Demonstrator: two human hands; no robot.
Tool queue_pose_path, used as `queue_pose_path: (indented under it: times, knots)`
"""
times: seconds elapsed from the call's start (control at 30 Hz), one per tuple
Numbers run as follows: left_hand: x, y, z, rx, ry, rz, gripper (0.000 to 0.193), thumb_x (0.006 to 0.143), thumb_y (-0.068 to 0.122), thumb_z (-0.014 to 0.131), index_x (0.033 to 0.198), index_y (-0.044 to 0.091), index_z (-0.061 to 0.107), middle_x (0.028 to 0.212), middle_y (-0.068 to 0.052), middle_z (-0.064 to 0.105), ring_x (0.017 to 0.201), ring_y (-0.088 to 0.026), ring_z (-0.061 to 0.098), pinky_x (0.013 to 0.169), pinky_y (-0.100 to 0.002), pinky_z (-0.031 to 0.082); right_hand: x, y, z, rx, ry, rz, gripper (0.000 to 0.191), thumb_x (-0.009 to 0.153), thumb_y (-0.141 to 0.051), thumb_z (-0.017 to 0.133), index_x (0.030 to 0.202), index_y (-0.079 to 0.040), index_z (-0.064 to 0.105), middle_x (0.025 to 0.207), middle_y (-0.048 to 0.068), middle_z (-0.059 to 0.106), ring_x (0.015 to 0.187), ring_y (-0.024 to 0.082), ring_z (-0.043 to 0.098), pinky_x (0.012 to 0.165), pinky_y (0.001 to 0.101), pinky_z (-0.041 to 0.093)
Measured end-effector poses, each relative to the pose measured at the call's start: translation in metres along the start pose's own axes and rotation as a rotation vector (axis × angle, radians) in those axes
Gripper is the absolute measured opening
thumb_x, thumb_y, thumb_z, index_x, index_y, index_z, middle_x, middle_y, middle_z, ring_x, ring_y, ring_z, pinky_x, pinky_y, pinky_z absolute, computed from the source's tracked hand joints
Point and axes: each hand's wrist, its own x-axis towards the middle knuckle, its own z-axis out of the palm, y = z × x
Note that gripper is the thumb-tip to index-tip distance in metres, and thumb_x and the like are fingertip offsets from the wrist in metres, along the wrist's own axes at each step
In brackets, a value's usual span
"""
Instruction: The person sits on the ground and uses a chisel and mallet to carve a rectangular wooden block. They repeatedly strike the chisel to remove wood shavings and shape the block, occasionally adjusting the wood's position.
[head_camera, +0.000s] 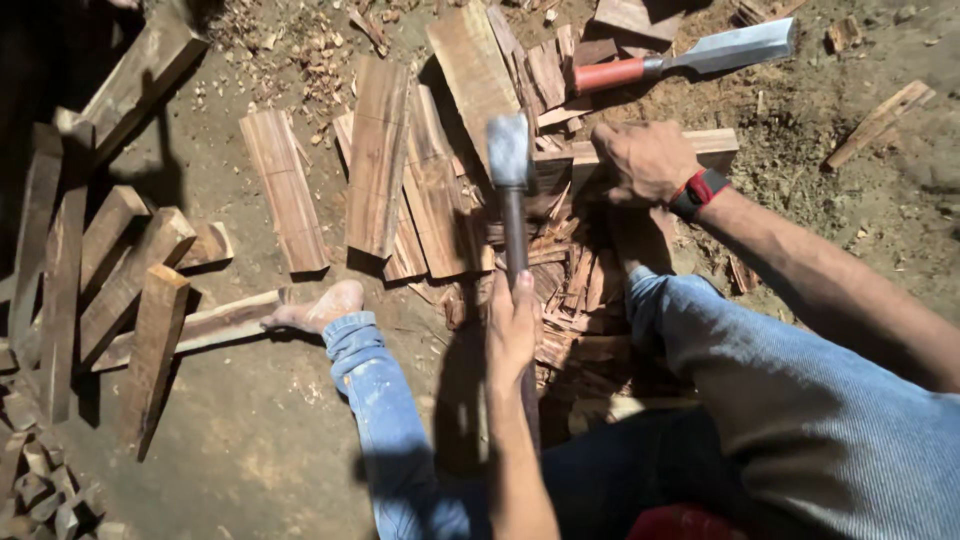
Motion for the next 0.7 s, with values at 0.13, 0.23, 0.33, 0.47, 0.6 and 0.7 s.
queue_pose_path:
  times: [0.13,0.23,0.33,0.47,0.6,0.7]
  knots:
    - [-0.001,-0.008,-0.006,0.037,0.072,0.038,0.023,0.106,0.029,0.048,0.105,0.007,0.055,0.062,0.004,0.047,0.045,-0.007,0.047,0.038,-0.024,0.039,-0.001,0.006,0.009,-0.021,0.098,-0.061,0.080,0.069,-0.061,0.083,0.127,-0.016,0.052,0.089,0.010,0.071,0.077,0.033,0.070,0.061,0.0466,0.052]
    - [-0.019,0.005,-0.029,-0.066,0.045,0.080,0.022,0.108,0.028,0.049,0.104,0.007,0.051,0.063,0.003,0.046,0.048,-0.007,0.043,0.040,-0.024,0.034,0.007,0.012,0.014,-0.046,0.056,-0.033,0.091,0.067,-0.062,0.083,0.136,-0.013,0.051,0.084,0.011,0.070,0.073,0.033,0.069,0.060,0.0463,0.053]
    - [-0.041,0.012,-0.040,0.052,0.098,0.171,0.022,0.107,0.029,0.051,0.105,0.007,0.054,0.064,0.004,0.049,0.049,-0.006,0.045,0.043,-0.024,0.037,0.017,0.017,0.016,-0.059,0.015,-0.044,0.098,0.066,-0.065,0.082,0.142,-0.013,0.048,0.091,0.013,0.070,0.073,0.031,0.070,0.060,0.0446,0.055]
    - [-0.061,-0.014,-0.035,0.387,0.226,0.174,0.025,0.106,0.033,0.055,0.108,0.009,0.060,0.069,-0.008,0.059,0.057,-0.024,0.056,0.050,-0.039,0.044,0.020,0.019,0.006,-0.060,0.184,-0.135,0.103,0.065,-0.064,0.081,0.147,-0.014,0.045,0.126,0.016,0.063,0.103,0.032,0.066,0.074,0.0452,0.056]
    - [-0.081,-0.076,-0.029,0.806,0.287,0.006,0.033,0.101,0.040,0.057,0.119,0.012,0.060,0.082,-0.022,0.069,0.076,-0.046,0.066,0.064,-0.057,0.050,0.016,0.013,-0.005,0.008,0.177,-0.152,0.102,0.073,-0.065,0.081,0.158,-0.028,0.038,0.144,0.019,0.045,0.125,0.037,0.048,0.096,0.0525,0.046]
    - [-0.095,-0.124,-0.028,0.955,0.231,-0.224,0.045,0.095,0.044,0.058,0.127,0.012,0.055,0.088,-0.025,0.070,0.082,-0.049,0.067,0.069,-0.061,0.052,0.019,-0.002,0.000,-0.132,0.133,-0.306,0.101,0.059,-0.053,0.087,0.149,-0.035,0.044,0.152,0.017,0.039,0.134,0.037,0.042,0.108,0.0511,0.040]
